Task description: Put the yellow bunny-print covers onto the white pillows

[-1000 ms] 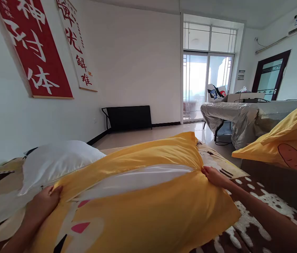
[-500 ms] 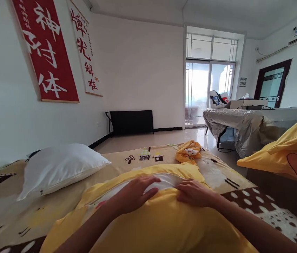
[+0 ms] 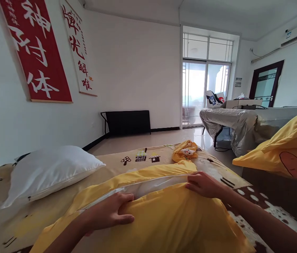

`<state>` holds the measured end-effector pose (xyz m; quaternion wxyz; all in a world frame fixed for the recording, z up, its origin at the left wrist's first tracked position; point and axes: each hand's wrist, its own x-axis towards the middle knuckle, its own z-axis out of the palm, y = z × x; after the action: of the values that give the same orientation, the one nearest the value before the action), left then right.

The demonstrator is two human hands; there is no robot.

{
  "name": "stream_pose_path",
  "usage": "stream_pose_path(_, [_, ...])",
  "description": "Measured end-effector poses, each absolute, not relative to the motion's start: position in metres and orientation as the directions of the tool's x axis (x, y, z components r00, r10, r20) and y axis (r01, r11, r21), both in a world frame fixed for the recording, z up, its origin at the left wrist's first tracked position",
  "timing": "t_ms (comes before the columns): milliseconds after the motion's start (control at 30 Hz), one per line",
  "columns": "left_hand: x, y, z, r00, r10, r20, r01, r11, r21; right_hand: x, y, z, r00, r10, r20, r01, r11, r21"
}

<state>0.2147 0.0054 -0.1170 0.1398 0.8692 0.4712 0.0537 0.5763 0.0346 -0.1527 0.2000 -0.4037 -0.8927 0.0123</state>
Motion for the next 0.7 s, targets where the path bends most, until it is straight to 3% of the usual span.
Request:
stream_pose_path(133, [0.196, 0.003, -0.119, 0.428, 0.898, 0.098, 0.820, -0.432, 0.376, 0.561, 0.036, -0.144, -0.536, 0.753, 0.381, 0.674, 0.654, -0.344])
stream_pose_path(333, [0.205, 0.026, -0.082, 0.186, 0.950, 0.251, 0.606, -0.312, 0.732, 0.533, 0.068, -0.144, -0.401, 0.759, 0.513, 0.655, 0.629, -0.419])
stream_pose_path(400, [0.198, 0.038, -0.082, 0.211, 0.947, 0.241, 0.685, -0.319, 0.655, 0.538, 0.079, -0.150, -0.371, 0.790, 0.488, 0.735, 0.571, -0.366])
stream_pose_path(533, [0.159, 0.059, -0.117, 0.260, 0.965, 0.044, 0.865, -0.253, 0.433, 0.560, 0.084, -0.173, -0.450, 0.831, 0.328, 0.822, 0.529, -0.210])
stream_pose_path(633, [0.131, 0.062, -0.131, 0.200, 0.980, 0.008, 0.834, -0.175, 0.523, 0.569, 0.077, -0.173, -0.483, 0.820, 0.307, 0.801, 0.555, -0.224])
stream_pose_path(700, [0.119, 0.056, -0.119, 0.143, 0.988, 0.059, 0.805, -0.150, 0.574, 0.568, 0.072, -0.156, -0.493, 0.802, 0.338, 0.780, 0.579, -0.236])
